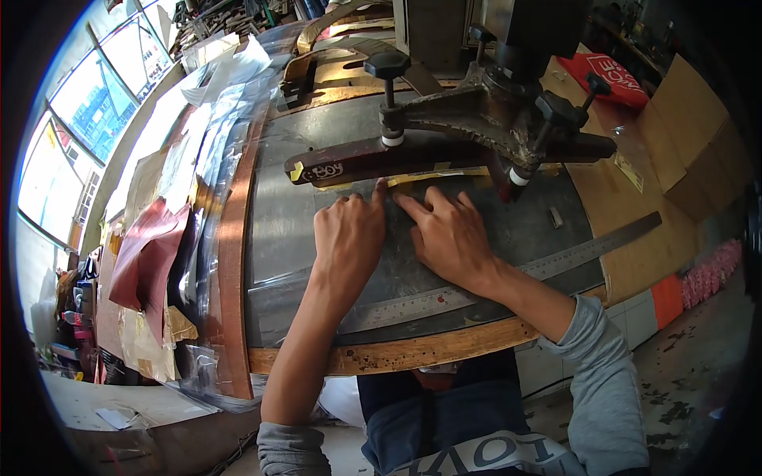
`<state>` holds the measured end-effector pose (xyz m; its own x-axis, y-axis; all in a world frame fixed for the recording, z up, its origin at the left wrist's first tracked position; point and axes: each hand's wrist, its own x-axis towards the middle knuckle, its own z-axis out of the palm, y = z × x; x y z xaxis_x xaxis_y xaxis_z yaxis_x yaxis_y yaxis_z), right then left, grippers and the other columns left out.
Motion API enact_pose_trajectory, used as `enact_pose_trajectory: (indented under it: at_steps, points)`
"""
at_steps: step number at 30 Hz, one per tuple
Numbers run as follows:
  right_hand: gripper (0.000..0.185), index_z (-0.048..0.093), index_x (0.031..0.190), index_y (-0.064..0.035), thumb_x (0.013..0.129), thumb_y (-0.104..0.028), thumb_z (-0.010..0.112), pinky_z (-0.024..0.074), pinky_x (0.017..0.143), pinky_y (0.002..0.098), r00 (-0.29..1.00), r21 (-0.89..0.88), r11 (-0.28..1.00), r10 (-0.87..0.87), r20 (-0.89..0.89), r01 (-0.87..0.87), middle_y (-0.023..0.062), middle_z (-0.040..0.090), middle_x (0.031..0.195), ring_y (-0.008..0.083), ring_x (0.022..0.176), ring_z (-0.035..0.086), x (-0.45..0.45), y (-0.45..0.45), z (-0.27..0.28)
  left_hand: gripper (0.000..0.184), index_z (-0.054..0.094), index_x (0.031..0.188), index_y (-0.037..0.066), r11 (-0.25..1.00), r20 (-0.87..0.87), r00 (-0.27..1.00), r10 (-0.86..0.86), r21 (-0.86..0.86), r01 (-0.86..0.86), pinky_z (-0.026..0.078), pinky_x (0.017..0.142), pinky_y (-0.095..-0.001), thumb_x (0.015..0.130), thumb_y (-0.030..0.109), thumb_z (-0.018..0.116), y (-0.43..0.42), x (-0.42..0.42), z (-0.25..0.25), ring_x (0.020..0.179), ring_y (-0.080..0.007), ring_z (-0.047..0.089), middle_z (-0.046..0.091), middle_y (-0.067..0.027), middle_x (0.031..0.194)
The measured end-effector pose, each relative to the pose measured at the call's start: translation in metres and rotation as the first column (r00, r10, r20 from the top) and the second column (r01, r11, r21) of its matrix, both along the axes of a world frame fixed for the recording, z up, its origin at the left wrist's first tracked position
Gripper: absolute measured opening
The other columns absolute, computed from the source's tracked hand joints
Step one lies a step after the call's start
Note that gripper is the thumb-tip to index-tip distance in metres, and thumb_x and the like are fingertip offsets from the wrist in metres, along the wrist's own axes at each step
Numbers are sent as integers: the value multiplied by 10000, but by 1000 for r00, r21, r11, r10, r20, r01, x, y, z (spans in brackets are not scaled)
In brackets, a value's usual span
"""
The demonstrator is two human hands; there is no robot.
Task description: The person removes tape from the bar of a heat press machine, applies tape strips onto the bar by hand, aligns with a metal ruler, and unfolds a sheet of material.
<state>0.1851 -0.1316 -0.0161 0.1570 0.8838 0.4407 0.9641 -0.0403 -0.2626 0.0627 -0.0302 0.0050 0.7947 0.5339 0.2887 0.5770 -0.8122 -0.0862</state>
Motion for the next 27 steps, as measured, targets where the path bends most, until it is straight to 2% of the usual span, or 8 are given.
enact_pose_trajectory:
  at_steps: [2, 8, 14, 17, 26, 27]
  points:
    - [439, 583, 1197, -65, 758, -70, 566, 422, 731, 421, 1000, -6, 1000, 12, 22, -12, 159, 547, 826, 299, 729, 588, 0, 1, -1, 421, 551, 1256, 87, 1000, -22, 1000, -16, 7, 17, 514, 548, -346, 836, 85, 526, -2, -1, 4, 696, -243, 662, 638, -107, 735]
    - [467, 561, 1239, -70, 775, -61, 515, 429, 755, 427, 988, -14, 998, -52, 146, 54, 181, 550, 822, 313, 702, 599, -6, 6, 0, 416, 555, 1249, 85, 1000, -22, 1000, -8, -6, 7, 511, 542, -343, 834, 88, 527, -1, 0, 4, 679, -241, 663, 637, -96, 706]
    - [478, 552, 1244, -44, 768, -75, 523, 430, 765, 439, 975, -44, 995, -84, 204, 95, 189, 551, 804, 312, 704, 610, -7, 7, 1, 424, 559, 1239, 77, 1000, -15, 1000, -11, 4, 11, 514, 559, -337, 816, 79, 539, -2, 0, 4, 695, -243, 668, 645, -99, 718]
    - [478, 561, 1235, -49, 759, -85, 538, 426, 760, 421, 967, -21, 995, -92, 238, 99, 191, 549, 790, 300, 689, 600, -7, 7, 0, 474, 535, 1279, 172, 1000, 25, 1000, -2, 20, 2, 504, 538, -388, 808, 121, 545, 3, 1, -6, 620, -275, 654, 633, -106, 685]
    - [455, 549, 1201, -45, 750, -99, 563, 418, 739, 404, 955, -6, 990, -131, 265, 138, 189, 542, 761, 296, 693, 585, -5, 7, 3, 513, 514, 1295, 182, 1000, 26, 1000, -6, 9, 6, 501, 534, -399, 789, 111, 561, 2, 2, -4, 621, -279, 651, 623, -106, 666]
    - [446, 550, 1190, -43, 747, -93, 566, 418, 734, 402, 957, 7, 992, -121, 265, 123, 185, 544, 761, 293, 694, 585, -5, 7, 3, 491, 525, 1279, 152, 1000, 11, 1000, -6, 4, 6, 505, 546, -381, 792, 104, 560, 0, 1, -2, 650, -268, 657, 630, -106, 684]
